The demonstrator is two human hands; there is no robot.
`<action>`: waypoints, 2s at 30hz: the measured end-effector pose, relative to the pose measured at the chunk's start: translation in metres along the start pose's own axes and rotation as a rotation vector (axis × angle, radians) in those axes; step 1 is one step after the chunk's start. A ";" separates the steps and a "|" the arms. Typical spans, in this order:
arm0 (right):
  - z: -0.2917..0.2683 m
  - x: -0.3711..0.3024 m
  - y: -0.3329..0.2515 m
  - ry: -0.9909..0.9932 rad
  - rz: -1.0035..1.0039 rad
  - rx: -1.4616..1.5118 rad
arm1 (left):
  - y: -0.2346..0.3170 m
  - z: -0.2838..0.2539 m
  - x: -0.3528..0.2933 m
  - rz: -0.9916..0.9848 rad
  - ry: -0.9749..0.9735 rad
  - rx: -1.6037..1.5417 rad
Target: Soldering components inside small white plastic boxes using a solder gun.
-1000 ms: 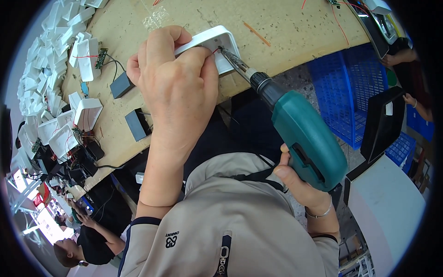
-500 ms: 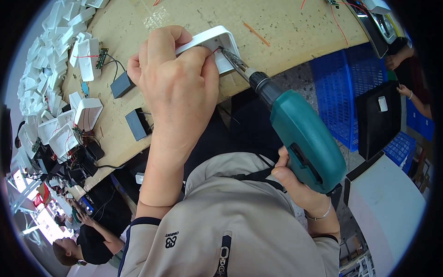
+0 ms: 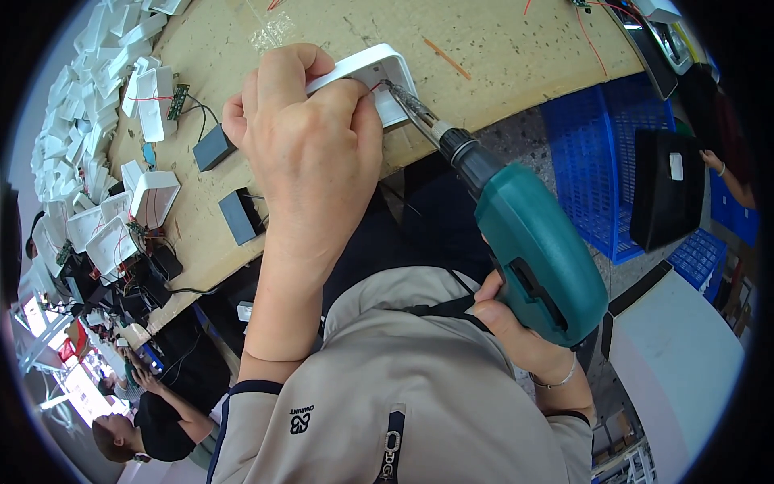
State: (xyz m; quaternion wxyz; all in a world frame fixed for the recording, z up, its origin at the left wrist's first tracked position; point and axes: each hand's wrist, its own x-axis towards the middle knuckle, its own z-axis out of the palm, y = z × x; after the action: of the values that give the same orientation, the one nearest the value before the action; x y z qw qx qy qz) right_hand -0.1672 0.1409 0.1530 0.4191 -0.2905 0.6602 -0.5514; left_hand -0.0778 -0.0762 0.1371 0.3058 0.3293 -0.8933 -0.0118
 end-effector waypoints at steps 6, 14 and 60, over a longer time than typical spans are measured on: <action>0.000 0.000 0.002 -0.014 -0.033 0.005 | 0.000 -0.001 0.000 -0.005 -0.001 0.006; 0.002 0.001 -0.001 0.004 0.057 0.005 | 0.000 0.000 -0.001 -0.002 0.004 -0.006; -0.005 0.006 0.002 0.149 -0.305 0.007 | -0.016 -0.027 -0.020 0.219 -0.019 -0.070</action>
State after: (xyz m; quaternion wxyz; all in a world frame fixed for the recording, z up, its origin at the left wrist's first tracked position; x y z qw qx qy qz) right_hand -0.1741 0.1389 0.1495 0.2814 -0.3443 0.6359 -0.6308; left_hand -0.0417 -0.0722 0.1443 0.3079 0.2189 -0.9258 -0.0125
